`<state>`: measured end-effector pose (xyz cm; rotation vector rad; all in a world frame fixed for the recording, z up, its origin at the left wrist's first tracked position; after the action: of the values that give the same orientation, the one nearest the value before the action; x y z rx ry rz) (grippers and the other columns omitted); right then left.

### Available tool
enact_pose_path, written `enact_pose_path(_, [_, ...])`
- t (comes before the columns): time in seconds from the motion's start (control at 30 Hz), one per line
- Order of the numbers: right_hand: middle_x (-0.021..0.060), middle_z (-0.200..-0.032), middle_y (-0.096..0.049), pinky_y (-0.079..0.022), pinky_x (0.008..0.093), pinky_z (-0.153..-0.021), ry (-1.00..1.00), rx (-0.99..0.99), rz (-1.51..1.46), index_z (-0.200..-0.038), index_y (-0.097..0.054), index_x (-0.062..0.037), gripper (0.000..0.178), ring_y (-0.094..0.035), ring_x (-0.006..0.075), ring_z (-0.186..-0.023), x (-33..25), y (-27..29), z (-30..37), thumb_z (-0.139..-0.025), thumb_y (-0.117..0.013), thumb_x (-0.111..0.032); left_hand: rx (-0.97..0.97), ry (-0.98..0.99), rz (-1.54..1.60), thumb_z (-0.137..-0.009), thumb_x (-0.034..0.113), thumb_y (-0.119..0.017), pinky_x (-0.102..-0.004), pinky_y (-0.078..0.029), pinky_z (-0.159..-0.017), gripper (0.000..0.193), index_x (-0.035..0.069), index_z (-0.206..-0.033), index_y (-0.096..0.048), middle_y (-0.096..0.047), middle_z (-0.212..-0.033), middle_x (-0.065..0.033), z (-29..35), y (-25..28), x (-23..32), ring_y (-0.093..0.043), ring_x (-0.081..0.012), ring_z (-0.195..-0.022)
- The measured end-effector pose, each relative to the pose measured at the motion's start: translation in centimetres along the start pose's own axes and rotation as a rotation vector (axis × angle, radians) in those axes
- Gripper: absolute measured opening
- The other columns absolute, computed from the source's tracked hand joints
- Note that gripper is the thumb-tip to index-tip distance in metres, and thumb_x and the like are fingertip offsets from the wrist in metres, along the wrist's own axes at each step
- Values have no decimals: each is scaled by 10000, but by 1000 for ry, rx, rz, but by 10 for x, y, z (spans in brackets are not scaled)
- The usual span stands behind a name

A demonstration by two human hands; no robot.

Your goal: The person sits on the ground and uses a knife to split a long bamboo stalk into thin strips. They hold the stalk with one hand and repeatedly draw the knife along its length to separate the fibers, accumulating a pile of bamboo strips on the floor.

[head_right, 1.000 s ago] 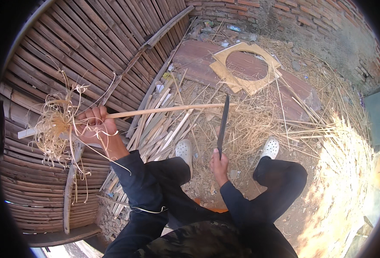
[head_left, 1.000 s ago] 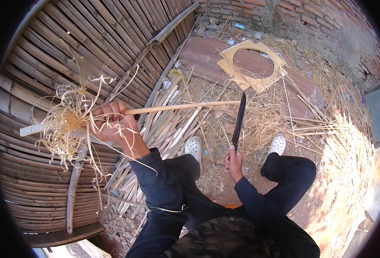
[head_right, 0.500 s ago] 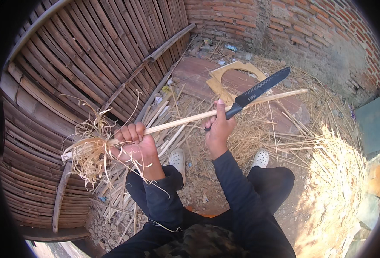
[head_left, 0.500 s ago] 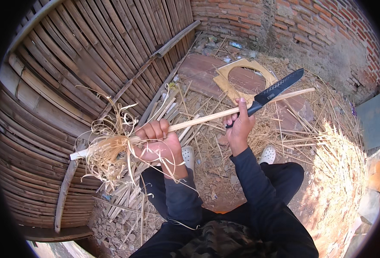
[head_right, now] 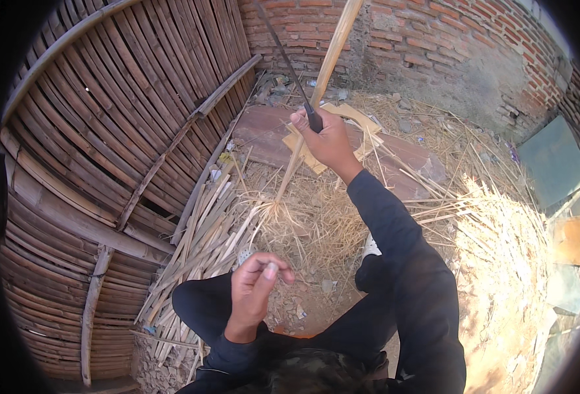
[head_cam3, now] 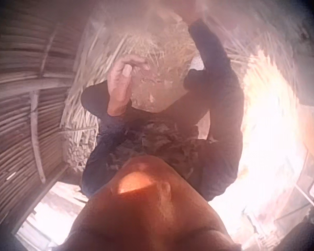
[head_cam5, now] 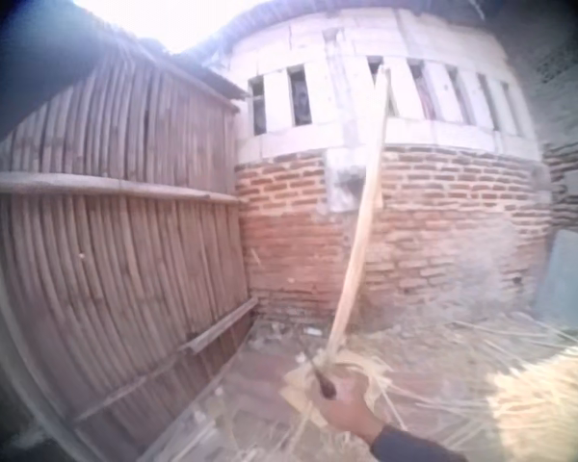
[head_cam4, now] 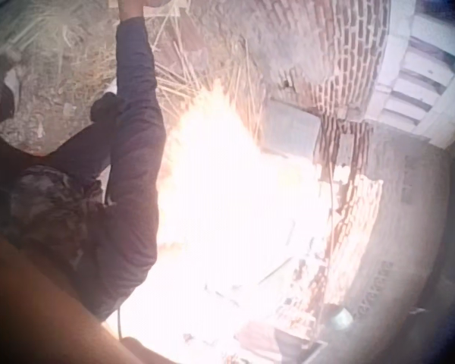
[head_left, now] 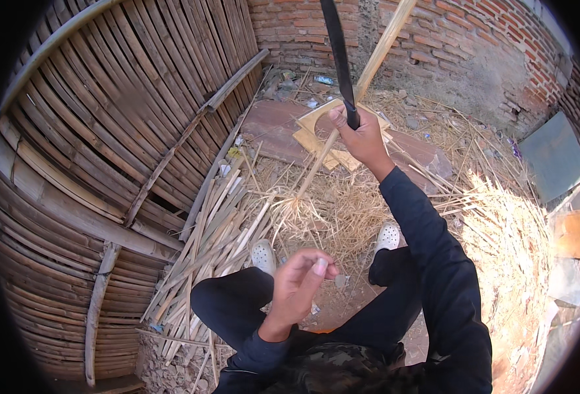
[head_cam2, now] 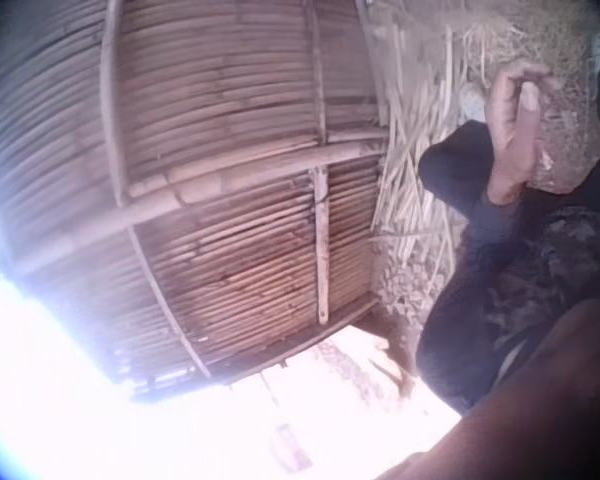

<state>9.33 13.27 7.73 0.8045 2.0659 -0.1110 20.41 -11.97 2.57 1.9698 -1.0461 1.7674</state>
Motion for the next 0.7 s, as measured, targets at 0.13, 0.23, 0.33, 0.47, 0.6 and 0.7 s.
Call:
enact_pose_path(0.13, [-17,-618,-491,-385,263,-541,-20,-114,199,-863,-625,-11,376,-441,77,-587,26,2,28,-872,-640,-387,-230,-680,136,-936,573,-307,-439,-436,-824,656,-8,-1173,-498,-543,-1098,-204,5,-32,148,-538,-278,-967])
enact_pose_path(0.23, [-16,-615,-490,-378,250,-542,-106,-184,138,-867,-627,-13,377,-436,71,-587,33,0,43,-879,-629,-390,-654,-808,316,-927,584,-311,-468,-408,-845,653,13,-1177,-507,-509,-1142,-203,25,-73,167,-493,-298,-1012])
enact_pose_path(0.33, [-37,-603,-453,-350,250,-515,-76,-140,40,-871,-626,-15,365,-404,57,-565,34,-3,49,-884,-626,-380,-903,-769,356,-918,595,-316,-497,-379,-866,650,35,-1181,-516,-475,-1185,-202,43,-100,151,-448,-317,-1057])
enact_pose_path(0.47, [-59,-600,-432,-334,236,-500,-127,-89,23,-872,-625,-22,341,-391,34,-557,49,19,55,-886,-628,-362,-908,-720,354,-906,610,-322,-535,-341,-894,647,64,-1186,-529,-429,-1242,-200,30,-98,127,-388,-343,-1117])
enact_pose_path(0.6, [-47,-587,-451,-352,249,-516,-209,-61,-31,-851,-636,-35,339,-413,54,-560,69,33,61,-881,-630,-372,-845,-682,299,-893,624,-327,-573,-303,-922,645,94,-1191,-541,-384,-1299,-198,16,-89,116,-328,-369,-1177])
enact_pose_path(0.7, [-48,-585,-450,-358,247,-520,-208,-70,-85,-850,-638,-32,346,-413,52,-558,70,22,62,-879,-632,-377,-803,-673,228,-884,635,-332,-602,-274,-942,644,116,-1195,-550,-350,-1343,-197,18,-87,119,-283,-389,-1222])
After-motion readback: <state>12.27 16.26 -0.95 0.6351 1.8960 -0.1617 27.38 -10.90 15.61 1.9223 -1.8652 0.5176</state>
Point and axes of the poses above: each hand's wrist, its own z-axis away from the middle knuckle, its own y-axis out of the back of the hand, x = y × z, the point moved 5 cm from there along -z, towards the middle knuckle
